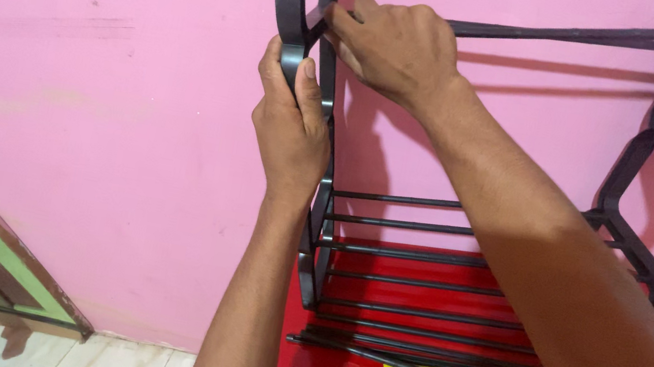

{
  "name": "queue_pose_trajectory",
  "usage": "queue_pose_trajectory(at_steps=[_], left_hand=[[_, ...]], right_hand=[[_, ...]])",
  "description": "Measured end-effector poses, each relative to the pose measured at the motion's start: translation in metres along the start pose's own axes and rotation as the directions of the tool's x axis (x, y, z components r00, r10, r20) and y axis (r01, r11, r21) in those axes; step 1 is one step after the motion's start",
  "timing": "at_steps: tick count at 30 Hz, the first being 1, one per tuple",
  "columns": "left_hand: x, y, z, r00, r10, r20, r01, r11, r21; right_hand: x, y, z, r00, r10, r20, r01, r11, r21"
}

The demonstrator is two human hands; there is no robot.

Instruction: The person disassembles a black metal rack on a red table by removing horizontal rods one by one and placing them on the table. They then wipe the separated frame sections with a yellow cloth.

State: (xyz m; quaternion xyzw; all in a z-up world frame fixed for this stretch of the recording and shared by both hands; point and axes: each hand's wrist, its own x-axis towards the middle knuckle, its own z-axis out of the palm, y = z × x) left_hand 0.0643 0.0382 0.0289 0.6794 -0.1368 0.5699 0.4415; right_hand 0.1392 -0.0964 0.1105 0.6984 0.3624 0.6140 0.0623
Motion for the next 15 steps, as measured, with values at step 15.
queue_pose_trajectory(at_steps=[15], left_hand=[[0.000, -0.004, -0.002, 0.999, 0.016, -0.051, -0.014, 0.999, 0.035]], right_hand=[[-0.041, -0.007, -0.016, 0.992, -0.072, 0.104, 0.059, 0.991, 0.120]])
